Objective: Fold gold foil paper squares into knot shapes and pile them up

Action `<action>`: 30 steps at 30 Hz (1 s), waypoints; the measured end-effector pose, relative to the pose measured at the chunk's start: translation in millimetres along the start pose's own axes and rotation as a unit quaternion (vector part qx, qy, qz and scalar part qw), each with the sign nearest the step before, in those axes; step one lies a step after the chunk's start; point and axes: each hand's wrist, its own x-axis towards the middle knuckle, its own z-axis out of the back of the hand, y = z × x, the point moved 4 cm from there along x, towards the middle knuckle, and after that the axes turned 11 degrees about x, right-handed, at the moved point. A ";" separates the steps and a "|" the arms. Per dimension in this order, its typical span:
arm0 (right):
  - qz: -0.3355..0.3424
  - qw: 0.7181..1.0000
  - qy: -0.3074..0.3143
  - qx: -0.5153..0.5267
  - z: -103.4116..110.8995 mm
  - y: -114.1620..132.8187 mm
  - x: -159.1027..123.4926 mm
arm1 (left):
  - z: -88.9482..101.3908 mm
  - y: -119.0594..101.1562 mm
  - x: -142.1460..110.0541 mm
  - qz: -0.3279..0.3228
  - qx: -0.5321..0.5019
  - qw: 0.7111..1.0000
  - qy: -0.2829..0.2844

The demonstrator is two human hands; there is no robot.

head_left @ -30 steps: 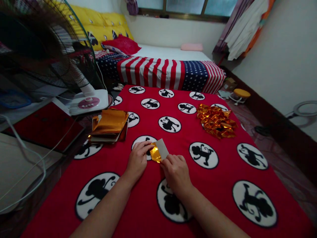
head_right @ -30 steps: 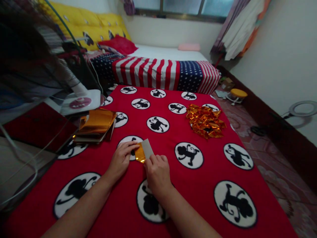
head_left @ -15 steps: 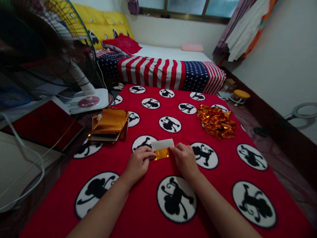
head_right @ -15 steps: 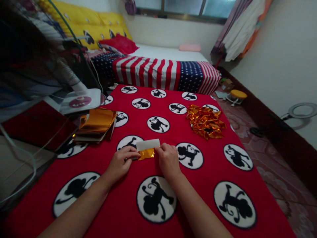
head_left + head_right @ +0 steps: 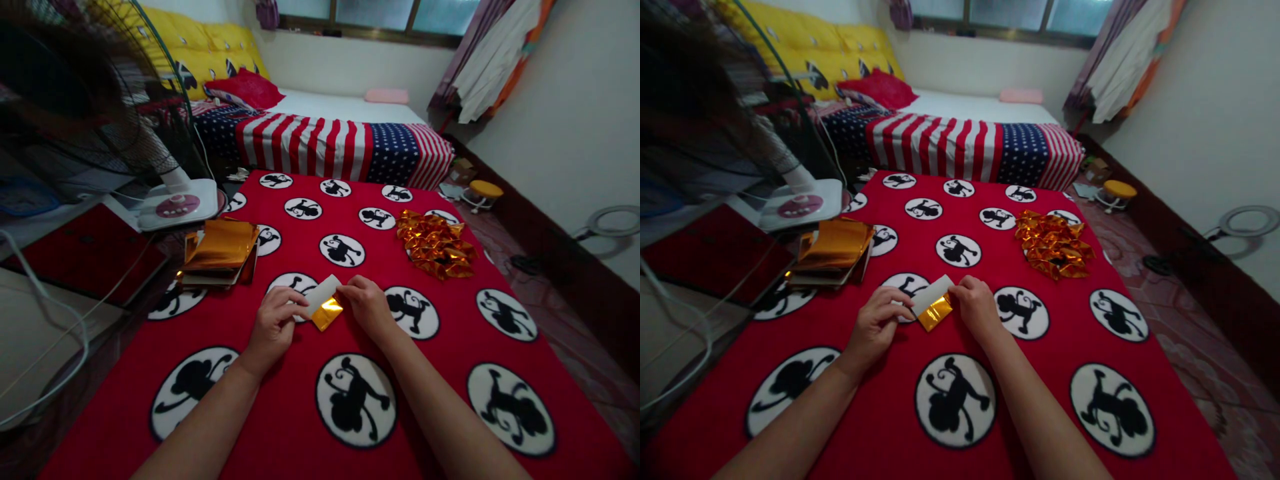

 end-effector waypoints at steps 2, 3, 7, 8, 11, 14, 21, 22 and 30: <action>0.007 1.000 0.001 0.003 -1.8 0.8 0.7 | -3.3 -1.3 2.3 -0.034 0.034 0.998 0.041; 0.011 1.000 0.001 0.007 -2.6 1.2 1.1 | -5.8 -1.8 2.7 -0.054 0.050 0.995 0.067; 0.025 0.999 0.001 0.026 -3.2 3.4 0.6 | -14.6 -1.1 -0.8 -0.108 0.091 0.978 0.154; 0.027 0.999 -0.001 0.027 -2.4 4.6 -0.9 | -15.9 -0.5 -2.3 -0.115 0.089 0.975 0.166; 0.030 0.999 -0.005 0.017 0.7 10.5 -9.8 | -17.9 0.3 -6.1 -0.127 0.055 0.975 0.177; 0.032 0.999 0.000 0.002 1.8 19.0 -21.7 | -19.8 -1.6 -7.9 -0.134 0.019 0.975 0.177; 0.001 1.000 0.003 0.001 -2.0 28.6 -27.7 | -24.8 -14.9 -8.3 -0.133 -0.016 0.973 0.190; 0.000 1.000 0.006 0.004 -2.8 28.5 -26.3 | -25.1 -16.2 -8.6 -0.132 -0.020 0.973 0.187; -0.032 0.996 -0.040 0.079 -1.5 30.0 -36.4 | -28.9 -16.8 -8.3 -0.080 -0.013 0.981 0.178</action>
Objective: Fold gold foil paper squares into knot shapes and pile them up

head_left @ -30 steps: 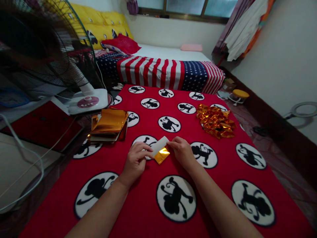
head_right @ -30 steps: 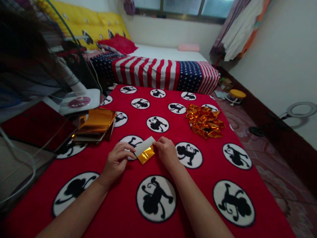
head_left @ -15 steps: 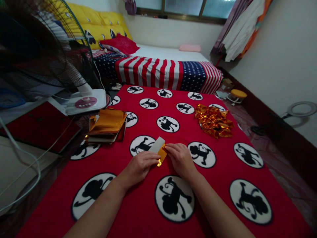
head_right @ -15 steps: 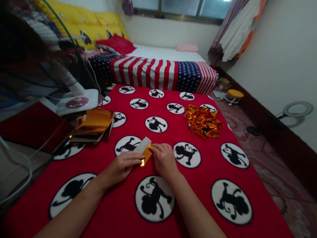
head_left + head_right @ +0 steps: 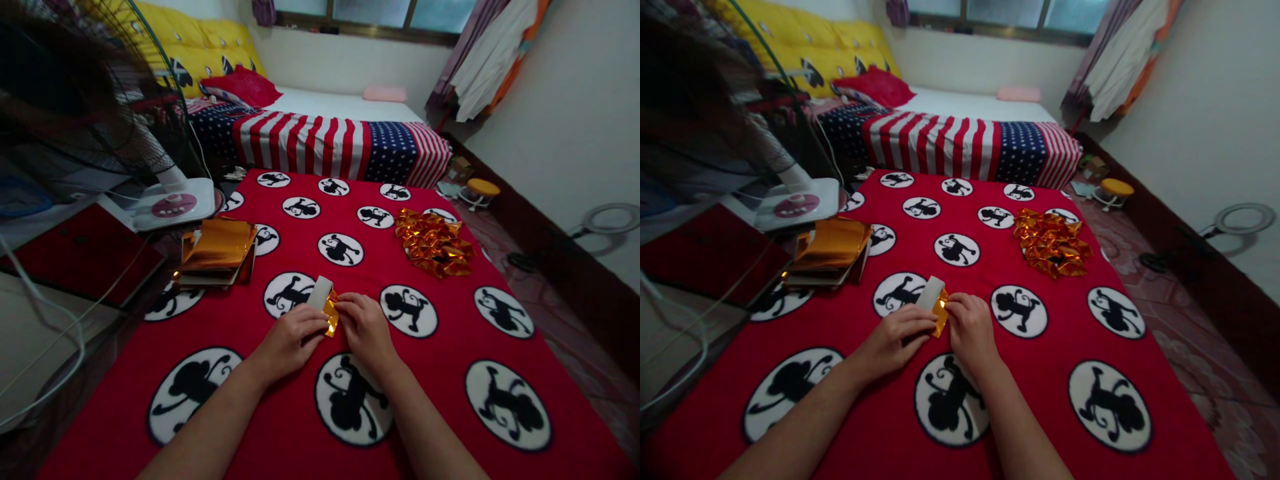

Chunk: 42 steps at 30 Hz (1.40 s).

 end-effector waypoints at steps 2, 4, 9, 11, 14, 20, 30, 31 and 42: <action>-0.007 1.000 -0.006 0.005 0.2 1.8 -6.0 | 1.1 -2.0 1.7 0.005 0.018 1.000 0.002; -0.007 1.000 -0.002 0.000 -0.4 3.8 -9.5 | 2.6 -4.1 3.3 0.005 0.039 0.999 0.005; -0.019 0.999 0.018 -0.044 -4.8 6.4 -7.3 | 3.7 -5.6 3.6 0.004 0.057 0.998 0.001; -0.024 0.997 0.025 -0.070 -6.8 7.9 -5.1 | 3.2 -4.9 2.8 0.009 0.070 0.998 -0.003; -0.025 0.995 0.035 -0.093 -9.6 10.1 -3.2 | 3.0 -4.7 2.2 0.015 0.110 0.994 -0.002; -0.013 0.994 0.036 -0.103 -13.0 11.8 -2.3 | 5.6 -8.4 6.7 0.021 0.144 0.989 0.017; -0.011 0.993 0.037 -0.112 -15.7 11.5 -2.0 | 3.3 -10.8 14.4 0.048 0.152 0.987 0.035; -0.008 0.993 0.032 -0.110 -15.7 11.8 -2.6 | 2.3 -10.5 14.6 0.051 0.154 0.986 0.037; -0.003 0.996 0.009 -0.086 -11.5 8.3 -6.9 | -3.0 -9.3 14.9 0.060 0.152 0.986 0.036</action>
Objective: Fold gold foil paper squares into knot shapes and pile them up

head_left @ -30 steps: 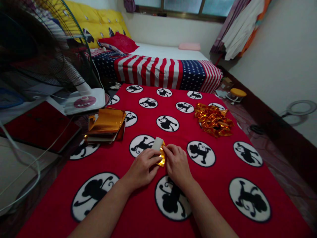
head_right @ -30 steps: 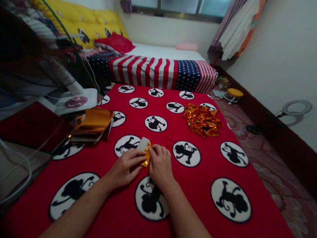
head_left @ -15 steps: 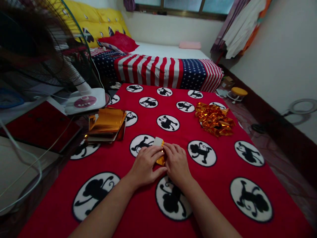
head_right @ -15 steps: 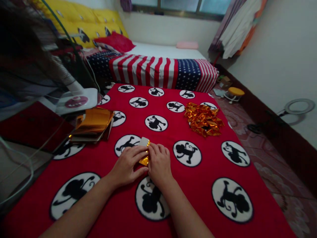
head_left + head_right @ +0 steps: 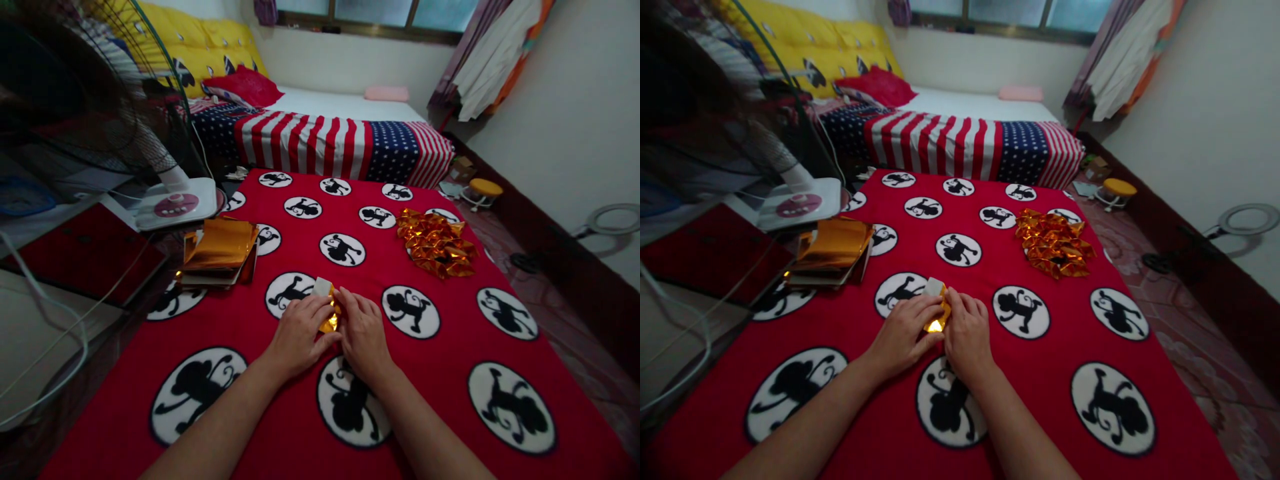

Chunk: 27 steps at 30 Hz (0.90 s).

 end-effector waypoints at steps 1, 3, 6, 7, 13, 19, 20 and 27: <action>0.000 1.000 -0.001 -0.002 0.1 -0.3 2.4 | 0.2 0.2 0.1 0.000 -0.001 1.000 0.000; -0.002 1.000 0.003 -0.012 -0.9 -1.1 9.0 | 0.8 0.3 0.5 -0.001 -0.003 1.000 -0.001; 0.000 0.999 0.016 -0.031 -3.9 -2.0 18.6 | 1.9 -0.3 0.9 -0.001 -0.003 1.000 -0.004; 0.004 0.999 0.023 -0.037 -4.8 -2.2 20.1 | 2.2 -0.6 0.9 0.001 -0.002 1.000 -0.004; 0.035 0.996 0.066 -0.045 -0.7 0.8 3.5 | 4.0 -2.7 0.1 0.023 0.004 1.000 0.004; 0.007 0.999 0.050 -0.008 3.6 -0.1 -0.7 | 5.2 -2.9 -0.7 0.022 -0.007 1.000 0.005; -0.001 0.999 0.046 0.009 3.4 -1.8 1.1 | 5.4 -2.4 -1.0 0.023 -0.009 1.000 0.001; -0.061 0.982 -0.017 0.179 7.4 -14.8 -5.7 | 5.0 3.4 -3.2 0.034 -0.027 0.999 -0.002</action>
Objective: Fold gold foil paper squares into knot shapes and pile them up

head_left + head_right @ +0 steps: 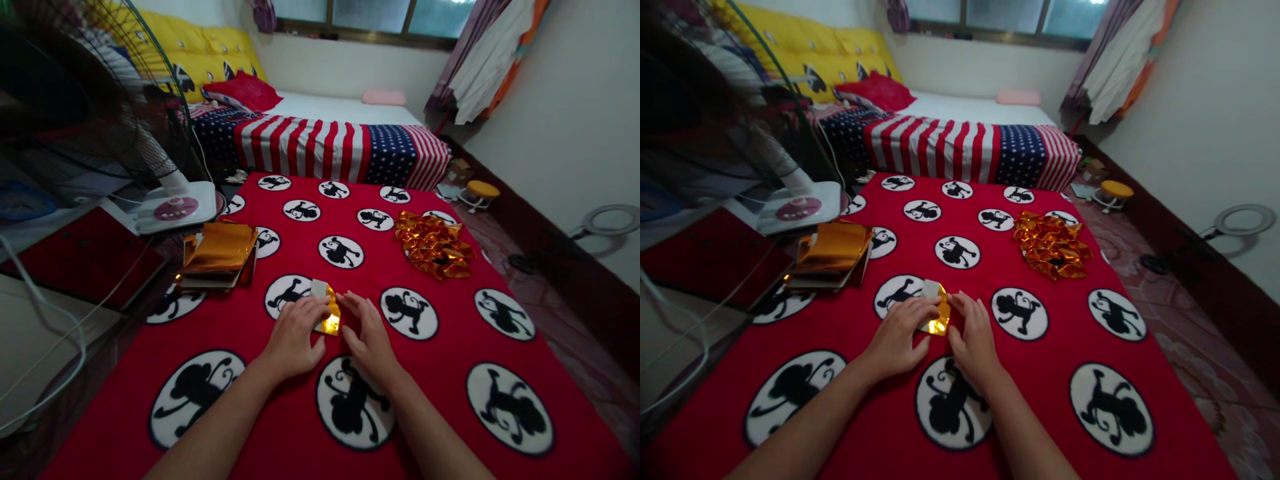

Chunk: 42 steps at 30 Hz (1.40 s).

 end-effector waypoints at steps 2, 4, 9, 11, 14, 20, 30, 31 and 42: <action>0.000 0.999 -0.025 0.024 2.5 -0.5 -3.3 | -0.1 1.2 0.3 0.001 -0.003 1.000 0.000; 0.014 0.999 -0.030 0.017 2.8 0.5 -4.1 | 0.0 1.5 0.7 -0.003 -0.003 1.000 -0.002; 0.057 0.997 0.011 -0.057 -1.9 3.7 -1.9 | 0.6 1.1 1.6 -0.019 -0.002 1.000 -0.002; 0.065 0.995 0.019 -0.077 -3.0 4.9 -2.1 | 0.8 0.8 1.7 -0.024 0.000 1.000 0.001; 0.072 0.993 0.023 -0.087 -3.7 7.3 -4.0 | 1.5 0.2 1.1 -0.030 0.005 1.000 -0.002; 0.069 0.995 0.008 -0.071 -1.8 9.8 -6.5 | 3.0 -1.6 -1.2 -0.034 0.005 0.999 -0.010; 0.063 0.993 0.014 -0.100 -4.0 9.7 -5.0 | 0.7 3.7 -0.7 -0.022 -0.008 1.000 -0.019; 0.063 0.993 0.013 -0.103 -4.3 9.5 -4.6 | 0.9 3.6 -0.9 -0.025 -0.009 0.999 -0.019; 0.064 0.994 0.001 -0.093 -4.1 7.9 -3.1 | -5.1 17.3 -1.5 0.007 -0.074 0.996 -0.045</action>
